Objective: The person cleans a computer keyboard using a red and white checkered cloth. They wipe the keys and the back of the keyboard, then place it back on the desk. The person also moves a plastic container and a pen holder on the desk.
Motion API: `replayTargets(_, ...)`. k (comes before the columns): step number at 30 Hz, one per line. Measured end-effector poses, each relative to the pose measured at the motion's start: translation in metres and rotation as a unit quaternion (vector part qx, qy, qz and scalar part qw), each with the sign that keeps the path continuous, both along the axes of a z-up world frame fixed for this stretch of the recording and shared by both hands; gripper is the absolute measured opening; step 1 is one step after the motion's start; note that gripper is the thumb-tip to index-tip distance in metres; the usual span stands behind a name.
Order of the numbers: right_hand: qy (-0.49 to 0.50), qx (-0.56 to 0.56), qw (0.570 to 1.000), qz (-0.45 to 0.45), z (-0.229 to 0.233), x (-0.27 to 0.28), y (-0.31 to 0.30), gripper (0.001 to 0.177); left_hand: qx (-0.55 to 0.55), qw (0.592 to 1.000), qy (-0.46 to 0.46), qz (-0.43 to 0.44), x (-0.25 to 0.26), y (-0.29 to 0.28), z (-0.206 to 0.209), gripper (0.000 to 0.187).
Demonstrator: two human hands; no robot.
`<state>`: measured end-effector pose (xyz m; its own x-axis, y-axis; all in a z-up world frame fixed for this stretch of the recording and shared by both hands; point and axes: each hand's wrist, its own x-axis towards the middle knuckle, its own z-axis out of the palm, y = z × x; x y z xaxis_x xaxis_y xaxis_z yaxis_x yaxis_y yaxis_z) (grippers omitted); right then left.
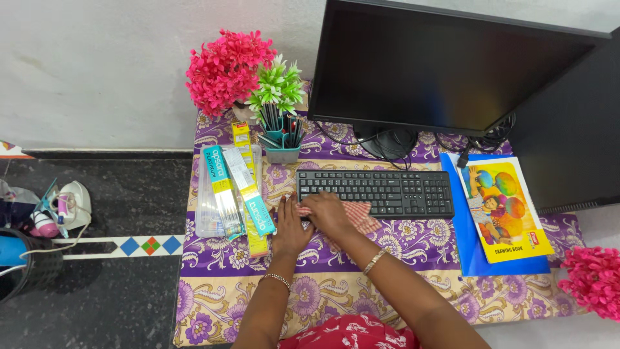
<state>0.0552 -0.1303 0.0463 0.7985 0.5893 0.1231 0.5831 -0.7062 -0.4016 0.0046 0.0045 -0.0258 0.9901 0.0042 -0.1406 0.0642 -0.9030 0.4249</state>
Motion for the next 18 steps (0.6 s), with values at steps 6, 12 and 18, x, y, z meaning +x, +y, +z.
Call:
replayTargets(6, -0.072, 0.008, 0.997, -0.028, 0.002, -0.006, -0.007, 0.035, 0.022, 0.999, 0.038, -0.011, -0.001, 0.001, 0.015, 0.1)
replayTargets(12, -0.034, -0.048, 0.994, -0.095, 0.019, -0.016, -0.036, 0.032, -0.013, 0.999, 0.047, -0.001, -0.003, 0.001, 0.04, 0.102)
replayTargets(18, 0.055, 0.005, 0.996, -0.072, -0.002, -0.025, -0.001, 0.03, 0.0, 0.997, 0.079, -0.013, -0.001, 0.001, 0.028, 0.097)
